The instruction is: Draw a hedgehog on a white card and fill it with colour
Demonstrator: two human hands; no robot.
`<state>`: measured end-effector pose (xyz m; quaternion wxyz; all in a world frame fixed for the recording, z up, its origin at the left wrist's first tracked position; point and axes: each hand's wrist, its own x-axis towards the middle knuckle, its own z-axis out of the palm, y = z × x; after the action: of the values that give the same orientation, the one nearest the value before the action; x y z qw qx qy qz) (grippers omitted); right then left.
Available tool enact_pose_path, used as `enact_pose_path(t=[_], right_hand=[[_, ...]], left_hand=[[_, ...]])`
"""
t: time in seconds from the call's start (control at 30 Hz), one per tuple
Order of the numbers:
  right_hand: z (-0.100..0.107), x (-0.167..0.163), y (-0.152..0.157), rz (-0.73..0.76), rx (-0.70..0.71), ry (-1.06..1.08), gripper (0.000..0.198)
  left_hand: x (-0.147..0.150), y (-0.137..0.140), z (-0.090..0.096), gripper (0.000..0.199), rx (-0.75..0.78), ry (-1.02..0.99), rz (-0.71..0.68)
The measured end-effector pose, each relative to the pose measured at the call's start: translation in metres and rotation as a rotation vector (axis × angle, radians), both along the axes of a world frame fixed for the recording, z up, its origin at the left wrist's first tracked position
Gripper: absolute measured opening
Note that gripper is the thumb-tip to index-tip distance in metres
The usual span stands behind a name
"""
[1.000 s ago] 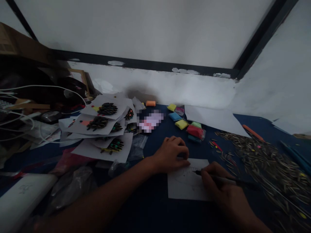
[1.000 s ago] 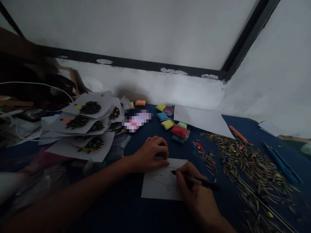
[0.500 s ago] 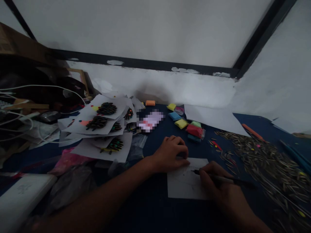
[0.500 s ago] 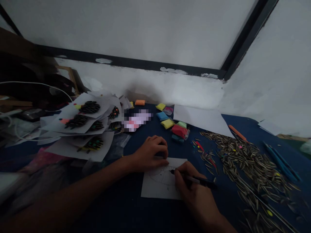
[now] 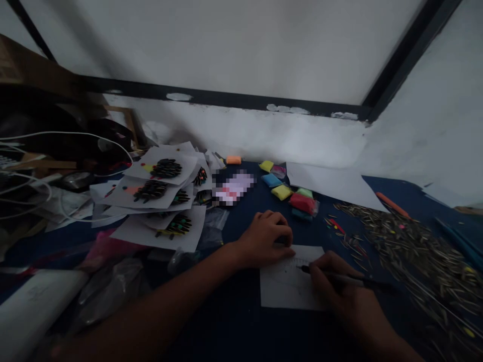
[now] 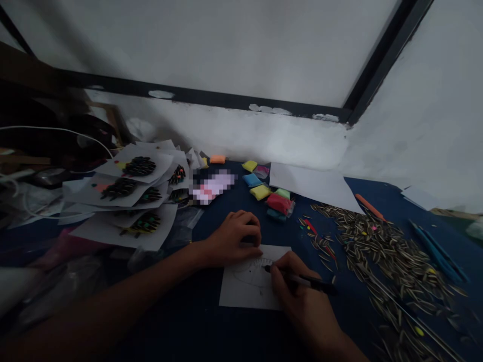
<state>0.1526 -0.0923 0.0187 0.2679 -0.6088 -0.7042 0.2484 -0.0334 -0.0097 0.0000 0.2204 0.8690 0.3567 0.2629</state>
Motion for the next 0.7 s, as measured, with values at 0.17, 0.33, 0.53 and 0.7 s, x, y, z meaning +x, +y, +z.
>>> enact_pose_path(t=[0.17,0.33,0.53,0.7], right_hand=[[0.0017,-0.0025,0.0019,0.000,0.070,-0.011,0.023],[0.0041,-0.0048,0.0030,0.009,0.072,0.005,0.023],[0.0046,-0.0024,0.0009,0.010,0.076,0.006,0.025],[0.0023,0.0022,0.0008,-0.067,0.062,-0.016,0.028]], left_hand=[[-0.0005,-0.0002,0.0005,0.016,-0.014,0.007,-0.002],[-0.0005,-0.0004,0.0014,0.015,-0.014,-0.007,-0.002],[-0.0008,-0.0011,0.0025,0.016,-0.019,0.002,-0.008],[-0.0007,-0.0009,0.0020,0.015,-0.005,0.018,-0.004]])
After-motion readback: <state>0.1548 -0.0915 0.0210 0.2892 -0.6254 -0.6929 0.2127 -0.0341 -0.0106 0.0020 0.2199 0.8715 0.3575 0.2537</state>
